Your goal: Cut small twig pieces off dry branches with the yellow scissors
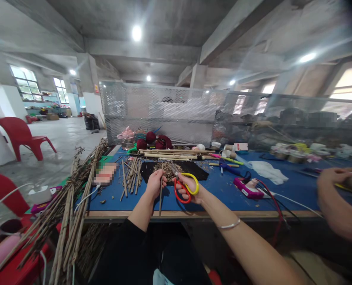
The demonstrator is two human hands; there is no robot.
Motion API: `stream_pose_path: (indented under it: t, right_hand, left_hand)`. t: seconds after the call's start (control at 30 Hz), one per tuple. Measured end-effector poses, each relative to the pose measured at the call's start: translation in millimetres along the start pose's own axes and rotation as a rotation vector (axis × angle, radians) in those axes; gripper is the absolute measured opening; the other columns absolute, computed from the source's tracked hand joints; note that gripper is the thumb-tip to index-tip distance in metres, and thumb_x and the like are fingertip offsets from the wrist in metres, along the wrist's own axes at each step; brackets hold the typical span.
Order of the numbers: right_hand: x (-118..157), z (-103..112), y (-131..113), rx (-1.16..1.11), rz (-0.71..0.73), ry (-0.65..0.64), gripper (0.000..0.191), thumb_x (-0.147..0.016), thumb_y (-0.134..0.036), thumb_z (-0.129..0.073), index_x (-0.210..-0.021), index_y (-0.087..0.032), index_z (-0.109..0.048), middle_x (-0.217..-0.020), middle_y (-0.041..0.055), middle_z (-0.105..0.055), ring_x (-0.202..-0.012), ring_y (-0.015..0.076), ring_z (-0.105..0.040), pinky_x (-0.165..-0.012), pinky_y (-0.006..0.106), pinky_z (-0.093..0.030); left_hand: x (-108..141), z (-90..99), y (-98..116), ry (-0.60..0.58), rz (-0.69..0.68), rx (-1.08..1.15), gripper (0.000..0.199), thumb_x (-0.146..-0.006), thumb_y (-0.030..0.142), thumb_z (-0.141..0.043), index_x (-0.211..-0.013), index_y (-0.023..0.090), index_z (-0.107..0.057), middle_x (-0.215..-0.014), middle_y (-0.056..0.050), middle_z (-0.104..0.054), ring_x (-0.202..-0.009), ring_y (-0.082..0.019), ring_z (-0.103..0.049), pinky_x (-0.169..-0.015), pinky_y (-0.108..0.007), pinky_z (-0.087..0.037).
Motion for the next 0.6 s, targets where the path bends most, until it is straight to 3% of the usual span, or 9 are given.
stream_pose_path:
  t: [0.13,0.47,0.6]
  right_hand:
    - [6.2,-1.1,1.7,0.022,-0.009,-0.033,0.031,-0.082,-0.048,-0.042,-0.089,-0.019,-0.048,-0.056,-0.006,-0.041,-0.037,0.0035,-0.035,-0.03,0.013,-0.027]
    - [0.9,7.9,1.8,0.077,0.033,0.061,0.022,-0.083,-0.039,-0.046,-0.085,-0.017,-0.049,-0.05,-0.0093,-0.031,-0.032,0.0005,-0.022,-0.028,0.01,-0.017]
    - [11.3,2.6,3.7,0.076,-0.036,-0.012,0.033,-0.08,-0.051,-0.042,-0.088,-0.02,-0.047,-0.054,-0.0073,-0.039,-0.036,0.0034,-0.033,-0.031,0.013,-0.027]
  left_hand:
    - [0.6,-0.1,0.9,0.018,0.0,-0.001,0.031,-0.071,0.045,-0.053,-0.078,0.015,-0.05,-0.046,0.004,-0.052,-0.032,-0.006,-0.042,-0.032,-0.016,-0.024]
    - [0.2,-0.3,0.3,0.018,0.012,-0.025,0.033,-0.071,0.047,-0.054,-0.078,0.015,-0.051,-0.046,0.003,-0.052,-0.031,-0.006,-0.043,-0.031,-0.016,-0.023]
    - [-1.5,1.1,-1.1,0.034,-0.002,-0.015,0.033,-0.07,0.048,-0.054,-0.078,0.015,-0.051,-0.045,0.004,-0.051,-0.031,-0.006,-0.042,-0.031,-0.016,-0.024]
Point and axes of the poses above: each hand's wrist, its own x-axis away from the middle knuckle, its own z-axis out of the back of the hand, y = z × x, the point moved 4 cm from there along -x, towards the middle knuckle
